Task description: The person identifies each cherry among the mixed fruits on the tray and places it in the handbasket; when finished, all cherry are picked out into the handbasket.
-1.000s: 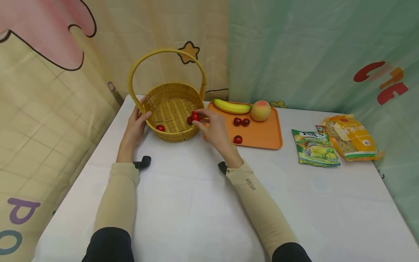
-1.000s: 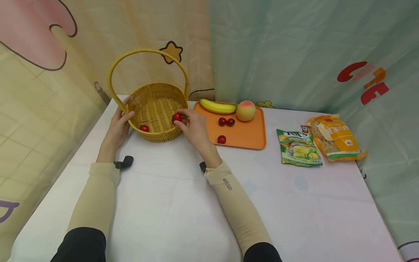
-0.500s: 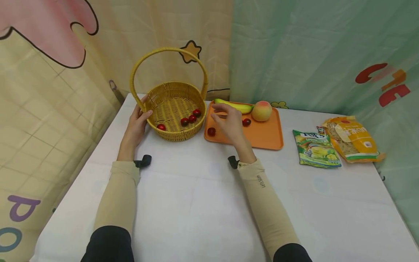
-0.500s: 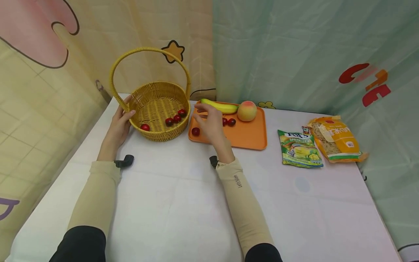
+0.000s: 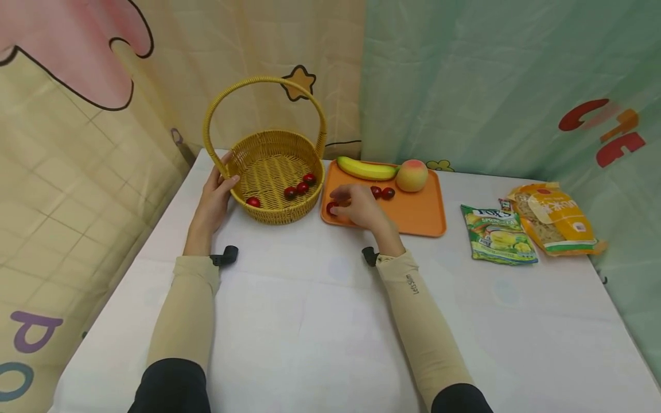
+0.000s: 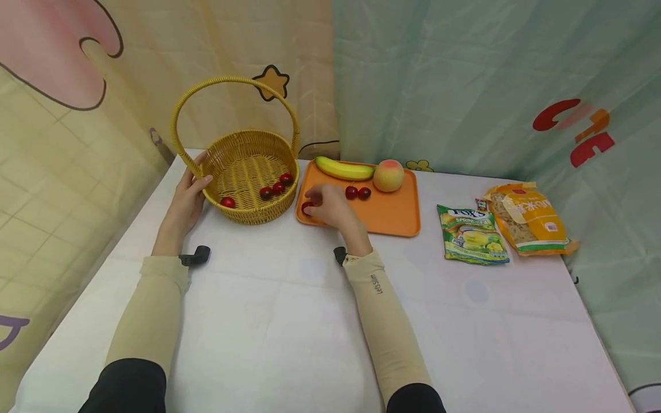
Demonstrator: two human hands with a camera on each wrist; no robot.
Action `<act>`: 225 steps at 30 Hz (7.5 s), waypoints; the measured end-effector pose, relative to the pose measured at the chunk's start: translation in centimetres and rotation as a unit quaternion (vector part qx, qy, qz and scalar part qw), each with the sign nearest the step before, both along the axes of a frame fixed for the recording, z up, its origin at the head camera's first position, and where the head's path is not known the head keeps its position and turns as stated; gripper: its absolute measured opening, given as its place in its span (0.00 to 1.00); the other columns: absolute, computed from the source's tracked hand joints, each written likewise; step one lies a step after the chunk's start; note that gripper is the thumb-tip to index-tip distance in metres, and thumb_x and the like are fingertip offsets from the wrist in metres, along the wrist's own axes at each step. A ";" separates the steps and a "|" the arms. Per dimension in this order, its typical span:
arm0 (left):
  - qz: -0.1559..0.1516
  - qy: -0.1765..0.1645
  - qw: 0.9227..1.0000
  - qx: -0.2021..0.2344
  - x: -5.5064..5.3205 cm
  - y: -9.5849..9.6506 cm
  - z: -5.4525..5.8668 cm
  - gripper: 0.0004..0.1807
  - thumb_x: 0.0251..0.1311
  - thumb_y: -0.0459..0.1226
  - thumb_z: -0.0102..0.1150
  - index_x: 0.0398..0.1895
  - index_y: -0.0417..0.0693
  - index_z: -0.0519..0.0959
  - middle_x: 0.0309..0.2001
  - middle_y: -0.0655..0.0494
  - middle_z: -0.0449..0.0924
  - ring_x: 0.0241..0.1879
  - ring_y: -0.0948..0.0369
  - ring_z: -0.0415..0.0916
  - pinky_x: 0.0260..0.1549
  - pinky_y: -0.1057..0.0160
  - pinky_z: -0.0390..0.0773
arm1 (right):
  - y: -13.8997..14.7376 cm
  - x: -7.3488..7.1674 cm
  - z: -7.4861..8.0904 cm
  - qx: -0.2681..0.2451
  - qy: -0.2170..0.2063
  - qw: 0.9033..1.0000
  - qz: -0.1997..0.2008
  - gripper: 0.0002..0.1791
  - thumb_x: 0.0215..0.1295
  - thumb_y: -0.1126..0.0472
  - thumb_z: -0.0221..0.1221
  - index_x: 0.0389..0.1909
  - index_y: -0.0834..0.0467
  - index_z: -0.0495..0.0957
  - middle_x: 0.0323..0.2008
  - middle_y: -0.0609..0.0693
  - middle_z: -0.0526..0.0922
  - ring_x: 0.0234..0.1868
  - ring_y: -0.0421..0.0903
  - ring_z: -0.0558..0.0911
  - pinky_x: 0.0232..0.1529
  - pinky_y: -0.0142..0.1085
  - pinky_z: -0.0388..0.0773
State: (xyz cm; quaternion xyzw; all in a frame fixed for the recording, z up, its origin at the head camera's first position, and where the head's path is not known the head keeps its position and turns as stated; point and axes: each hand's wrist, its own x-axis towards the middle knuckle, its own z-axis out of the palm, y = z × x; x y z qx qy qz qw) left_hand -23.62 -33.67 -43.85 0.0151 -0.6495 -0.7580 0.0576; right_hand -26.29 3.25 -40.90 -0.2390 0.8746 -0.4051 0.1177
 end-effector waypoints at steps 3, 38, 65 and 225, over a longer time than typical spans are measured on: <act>-0.001 0.000 1.000 -0.001 0.0 0.0 0.0 0.35 0.79 0.34 0.52 0.84 0.68 0.58 0.86 0.53 0.49 0.83 0.54 0.50 0.82 0.59 0.48 | -0.1 0.0 0.0 0.021 -0.001 1.000 0.006 0.19 0.70 0.66 0.68 0.60 0.64 0.82 0.55 0.58 0.86 0.59 0.53 0.83 0.65 0.47 0.79; -0.004 0.002 1.000 0.002 -0.3 -0.3 -0.4 0.37 0.79 0.33 0.51 0.85 0.67 0.57 0.86 0.54 0.46 0.84 0.55 0.47 0.82 0.58 0.47 | -3.1 2.1 2.1 -0.188 0.158 0.966 -0.079 0.19 0.67 0.67 0.70 0.58 0.65 0.83 0.51 0.59 0.88 0.53 0.53 0.86 0.52 0.47 0.87; 0.001 -0.003 1.000 -0.002 -0.2 0.1 -0.2 0.35 0.79 0.33 0.52 0.83 0.69 0.60 0.86 0.52 0.48 0.84 0.53 0.49 0.83 0.56 0.45 | -0.5 1.4 3.4 -0.146 0.175 0.964 -0.135 0.20 0.70 0.63 0.68 0.60 0.64 0.83 0.57 0.61 0.87 0.59 0.56 0.84 0.64 0.50 0.80; -0.007 -0.001 1.000 -0.014 -0.1 -0.4 -0.2 0.35 0.78 0.37 0.55 0.83 0.70 0.60 0.86 0.59 0.48 0.84 0.56 0.48 0.83 0.53 0.44 | -4.1 4.2 4.8 -0.210 0.224 0.951 -0.035 0.18 0.67 0.63 0.71 0.57 0.62 0.85 0.53 0.56 0.89 0.56 0.49 0.86 0.56 0.38 0.85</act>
